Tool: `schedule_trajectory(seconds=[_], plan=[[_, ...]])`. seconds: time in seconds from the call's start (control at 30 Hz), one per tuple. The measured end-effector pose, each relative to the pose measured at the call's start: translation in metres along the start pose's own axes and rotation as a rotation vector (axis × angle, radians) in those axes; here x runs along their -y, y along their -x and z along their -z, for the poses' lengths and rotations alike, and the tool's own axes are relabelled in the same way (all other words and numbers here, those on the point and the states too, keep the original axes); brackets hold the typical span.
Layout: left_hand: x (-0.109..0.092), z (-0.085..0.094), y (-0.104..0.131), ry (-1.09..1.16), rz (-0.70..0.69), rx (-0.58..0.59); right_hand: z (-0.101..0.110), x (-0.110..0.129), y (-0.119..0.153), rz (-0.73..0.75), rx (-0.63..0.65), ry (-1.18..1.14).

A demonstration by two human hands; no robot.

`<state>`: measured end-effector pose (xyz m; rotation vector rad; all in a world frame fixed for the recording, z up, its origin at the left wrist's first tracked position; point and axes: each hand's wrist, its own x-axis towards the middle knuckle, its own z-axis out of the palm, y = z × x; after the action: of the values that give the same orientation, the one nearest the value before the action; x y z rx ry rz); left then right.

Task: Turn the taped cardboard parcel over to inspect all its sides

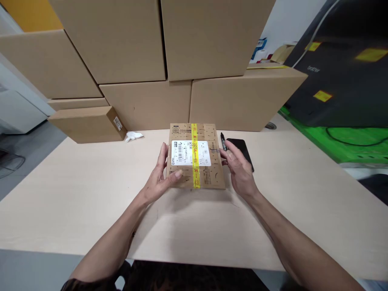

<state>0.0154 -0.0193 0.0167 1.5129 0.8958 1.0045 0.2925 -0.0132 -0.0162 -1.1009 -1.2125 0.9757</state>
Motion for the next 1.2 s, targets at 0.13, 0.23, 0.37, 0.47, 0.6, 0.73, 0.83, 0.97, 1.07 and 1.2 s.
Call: schedule_trajectory(seconds=[0.13, 0.23, 0.37, 0.47, 0.6, 0.73, 0.83, 0.97, 1.07, 1.2], plan=[[0.006, 0.019, -0.004, 0.035, 0.107, 0.060, 0.002, 0.001, -0.009, -0.102, 0.008, 0.042], [0.006, 0.046, -0.002, -0.087, 0.122, 0.180, 0.012, 0.006, -0.015, -0.193, 0.061, 0.155], [0.003, 0.064, 0.001, -0.267, 0.018, 0.308, 0.028, 0.013, -0.016, -0.212, 0.246, 0.278], [0.000, 0.057, 0.001, -0.320, -0.030, 0.315, 0.031, 0.017, -0.013, -0.165, 0.313, 0.255], [-0.007, 0.046, 0.001, -0.321, 0.027, 0.177, 0.025, 0.029, -0.009, -0.082, 0.195, 0.176], [-0.012, 0.040, 0.000, -0.158, -0.009, -0.024, 0.018, 0.044, -0.001, 0.048, 0.111, 0.001], [-0.008, 0.034, -0.004, -0.024, 0.000, -0.144, 0.013, 0.049, 0.010, 0.210, 0.142, -0.042], [0.007, 0.026, -0.014, 0.259, 0.093, -0.208, 0.004, 0.047, 0.021, 0.431, 0.131, -0.048], [0.016, 0.025, -0.020, 0.465, 0.252, -0.215, -0.001, 0.034, 0.015, 0.481, -0.115, 0.002], [0.018, 0.028, -0.023, 0.621, 0.383, -0.228, 0.000, 0.011, -0.009, 0.110, -0.212, -0.036]])
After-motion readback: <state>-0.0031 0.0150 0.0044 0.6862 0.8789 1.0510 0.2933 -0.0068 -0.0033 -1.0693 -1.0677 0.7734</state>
